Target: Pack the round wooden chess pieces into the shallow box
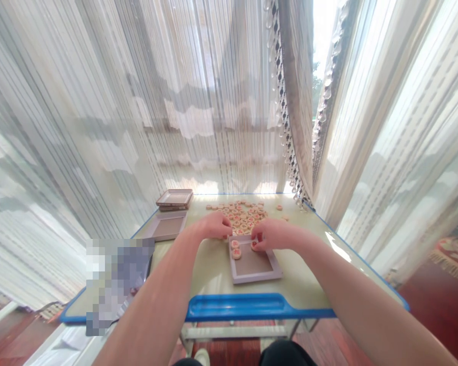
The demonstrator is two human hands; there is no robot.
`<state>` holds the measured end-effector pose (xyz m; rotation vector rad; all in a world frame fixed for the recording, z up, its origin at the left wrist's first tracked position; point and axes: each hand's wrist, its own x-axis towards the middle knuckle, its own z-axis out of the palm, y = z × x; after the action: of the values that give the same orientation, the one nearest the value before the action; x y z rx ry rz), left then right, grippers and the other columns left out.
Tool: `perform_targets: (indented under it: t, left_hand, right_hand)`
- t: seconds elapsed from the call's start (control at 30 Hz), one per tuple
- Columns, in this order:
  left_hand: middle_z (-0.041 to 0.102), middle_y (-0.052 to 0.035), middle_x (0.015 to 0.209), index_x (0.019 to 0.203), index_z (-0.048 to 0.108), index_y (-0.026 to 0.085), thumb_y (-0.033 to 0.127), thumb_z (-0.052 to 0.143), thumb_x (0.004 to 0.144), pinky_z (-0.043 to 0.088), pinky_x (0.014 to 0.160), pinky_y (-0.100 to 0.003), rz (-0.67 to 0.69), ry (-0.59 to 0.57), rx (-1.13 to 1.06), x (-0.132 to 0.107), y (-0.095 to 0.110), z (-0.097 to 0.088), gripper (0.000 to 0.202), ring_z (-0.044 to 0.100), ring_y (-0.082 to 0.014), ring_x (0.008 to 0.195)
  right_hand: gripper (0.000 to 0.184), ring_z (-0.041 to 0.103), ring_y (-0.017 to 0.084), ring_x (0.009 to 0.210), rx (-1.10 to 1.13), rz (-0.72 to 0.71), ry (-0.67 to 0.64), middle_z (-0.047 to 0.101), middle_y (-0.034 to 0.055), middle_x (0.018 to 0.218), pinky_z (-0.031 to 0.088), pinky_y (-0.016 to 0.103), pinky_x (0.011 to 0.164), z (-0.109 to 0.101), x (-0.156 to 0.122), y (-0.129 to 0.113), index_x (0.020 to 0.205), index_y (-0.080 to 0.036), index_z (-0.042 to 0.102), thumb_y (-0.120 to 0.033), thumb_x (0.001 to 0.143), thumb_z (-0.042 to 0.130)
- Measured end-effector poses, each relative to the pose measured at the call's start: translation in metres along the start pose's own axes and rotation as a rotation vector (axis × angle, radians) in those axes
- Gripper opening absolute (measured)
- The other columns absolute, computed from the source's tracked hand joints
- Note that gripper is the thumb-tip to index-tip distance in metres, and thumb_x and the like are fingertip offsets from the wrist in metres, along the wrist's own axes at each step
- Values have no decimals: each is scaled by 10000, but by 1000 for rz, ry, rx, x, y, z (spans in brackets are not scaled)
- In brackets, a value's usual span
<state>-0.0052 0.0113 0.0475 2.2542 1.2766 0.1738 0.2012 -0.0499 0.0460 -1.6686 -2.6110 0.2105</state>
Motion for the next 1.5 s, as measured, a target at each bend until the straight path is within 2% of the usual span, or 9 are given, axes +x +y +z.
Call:
perform_targets:
  t: [0.13,0.2,0.3,0.43,0.57,0.67,0.8,1.0,1.5]
  left_hand:
    - [559,16,548,622,649,169,294,484,613,318,466,-208,38,43,40,5,-10,0,207,461,-97,523]
    - [543,19,537,620,653,170,295,498,610,314,467,-212,63,20,32,5,-12,-1,200,453,-98,522]
    - [557,21,554,634,671,178,294,523,603,318,481,-211,98,-42,14,3,-12,-2,190,464,-101,546]
    - [606,17,606,640,686,198,339,537,622,332,506,-208,100,-43,37,2,-9,-1,206,499,-112,596]
    - [638,18,649,680,702,214,334,535,629,339,517,-202,110,-26,78,5,-12,2,212,520,-117,625]
    - [639,17,637,665,696,205,332,529,635,334,506,-202,113,-17,96,8,-14,4,212,517,-113,604]
    - [632,17,614,643,690,189,322,541,623,336,508,-199,102,-18,97,9,-12,4,201,508,-108,588]
    - [638,17,615,649,688,179,329,539,627,341,520,-201,99,-18,50,7,-7,4,212,503,-108,598]
    - [637,6,620,660,686,176,300,532,605,347,485,-194,17,-75,-95,4,-7,3,205,479,-96,551]
  right_hand:
    - [224,600,193,738,26,-45,5,691,26,840,383,249,553,2,0,-1,854,-269,697,-368,686,586]
    - [195,597,187,713,21,-44,23,688,28,813,384,250,551,3,0,-3,816,-257,695,-343,693,571]
    - [174,590,182,734,36,-68,127,679,31,820,394,250,591,4,-1,-5,801,-235,677,-317,685,577]
    - [164,573,166,778,104,-141,282,668,20,848,398,245,659,5,1,-5,822,-218,649,-291,693,579]
    - [167,571,161,760,112,-67,327,672,18,855,387,243,631,9,7,-7,842,-215,646,-285,707,579]
    - [184,574,161,782,141,-80,365,675,18,866,394,242,653,14,9,-11,863,-214,648,-315,725,581]
    - [189,576,151,756,184,-145,349,680,1,804,398,241,653,21,8,-19,820,-234,664,-387,744,583]
    - [203,587,165,832,158,-267,339,683,13,882,416,254,711,31,12,-22,913,-269,696,-316,790,542]
    - [199,586,175,883,224,-265,380,678,24,909,423,271,776,36,17,-19,884,-256,706,-361,807,555]
